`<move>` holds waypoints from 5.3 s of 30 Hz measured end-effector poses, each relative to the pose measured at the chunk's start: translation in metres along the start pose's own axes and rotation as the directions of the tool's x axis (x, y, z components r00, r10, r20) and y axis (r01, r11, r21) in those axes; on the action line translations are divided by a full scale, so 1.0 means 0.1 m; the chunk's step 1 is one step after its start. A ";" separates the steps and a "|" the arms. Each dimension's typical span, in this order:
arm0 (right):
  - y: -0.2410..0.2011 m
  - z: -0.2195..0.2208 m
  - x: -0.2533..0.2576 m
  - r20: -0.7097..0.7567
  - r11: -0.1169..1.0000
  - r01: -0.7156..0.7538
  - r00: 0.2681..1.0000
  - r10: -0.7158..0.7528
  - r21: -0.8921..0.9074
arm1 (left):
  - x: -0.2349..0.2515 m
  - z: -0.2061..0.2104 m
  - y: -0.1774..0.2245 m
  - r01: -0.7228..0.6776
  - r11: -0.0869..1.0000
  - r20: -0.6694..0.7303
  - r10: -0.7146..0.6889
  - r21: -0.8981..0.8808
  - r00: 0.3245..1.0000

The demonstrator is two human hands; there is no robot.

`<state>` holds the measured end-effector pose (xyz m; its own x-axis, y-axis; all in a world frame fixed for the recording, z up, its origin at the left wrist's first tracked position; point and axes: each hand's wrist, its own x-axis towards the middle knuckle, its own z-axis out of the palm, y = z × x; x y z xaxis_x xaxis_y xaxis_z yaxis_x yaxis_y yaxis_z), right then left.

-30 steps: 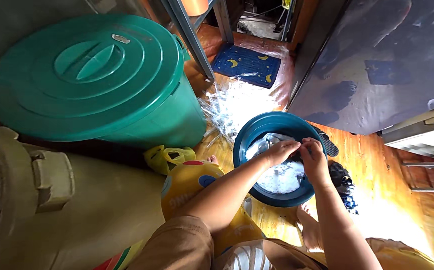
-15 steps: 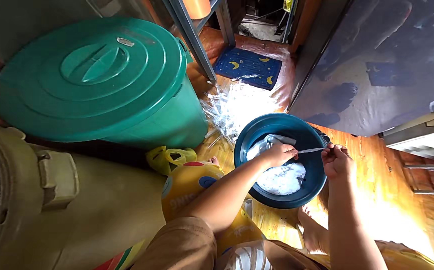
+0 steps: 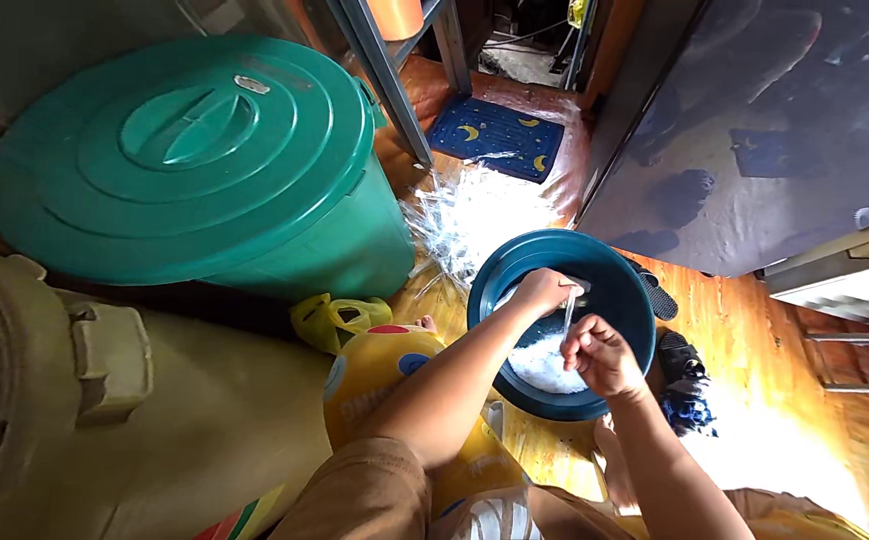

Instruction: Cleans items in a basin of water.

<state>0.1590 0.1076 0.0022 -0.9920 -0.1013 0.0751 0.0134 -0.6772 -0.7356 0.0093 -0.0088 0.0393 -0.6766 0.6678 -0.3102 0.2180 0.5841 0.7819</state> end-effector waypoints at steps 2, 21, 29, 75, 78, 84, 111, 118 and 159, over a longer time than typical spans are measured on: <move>0.23 -0.06 -0.01 -0.074 0.989 -0.046 0.996 0.056 0.138 | -0.07 -0.06 0.09 0.007 0.950 -0.005 -0.009 -0.313 1.000; 0.13 -0.12 0.30 -0.227 0.223 -0.119 0.797 -0.560 -0.967 | -0.04 0.29 0.07 0.249 0.878 0.162 -0.199 -0.409 0.967; 0.12 -0.33 0.29 -0.693 0.870 -0.229 0.703 -0.163 -0.437 | -0.01 0.21 -0.02 0.144 0.933 0.266 -0.054 -0.331 0.962; -1.39 0.90 1.51 0.040 0.029 0.071 0.802 -0.596 -0.997 | -0.31 0.26 -0.04 0.049 0.845 0.265 -0.221 0.533 0.938; -1.22 0.60 1.41 -0.131 0.011 -0.139 0.899 -0.419 -0.990 | -0.38 0.22 -0.03 0.006 0.839 0.297 -0.199 0.543 0.934; -0.45 -0.37 1.10 -0.571 -0.342 -0.522 0.819 0.056 -0.782 | -0.46 0.17 0.12 0.116 0.745 0.268 -0.375 0.657 0.887; -0.39 -0.69 1.23 -0.467 -0.564 -0.287 0.861 0.203 -0.775 | -0.24 -0.16 0.07 0.299 0.811 0.041 -0.368 0.503 0.929; -0.56 -0.20 1.22 -0.218 -0.325 -0.168 0.968 0.124 -0.931 | -0.16 -0.19 0.01 0.165 0.976 -0.118 -0.148 0.142 0.982; -0.06 -0.04 0.57 -0.424 0.244 -0.360 0.852 -0.307 -0.901 | -0.21 -0.03 0.05 0.067 0.988 0.061 -0.076 0.141 0.995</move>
<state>0.1022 0.1092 0.0082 -0.9026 0.4306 0.0048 0.2473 0.5275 -0.8128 0.0231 -0.0212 0.0516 -0.6469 0.6484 -0.4014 0.2690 0.6865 0.6755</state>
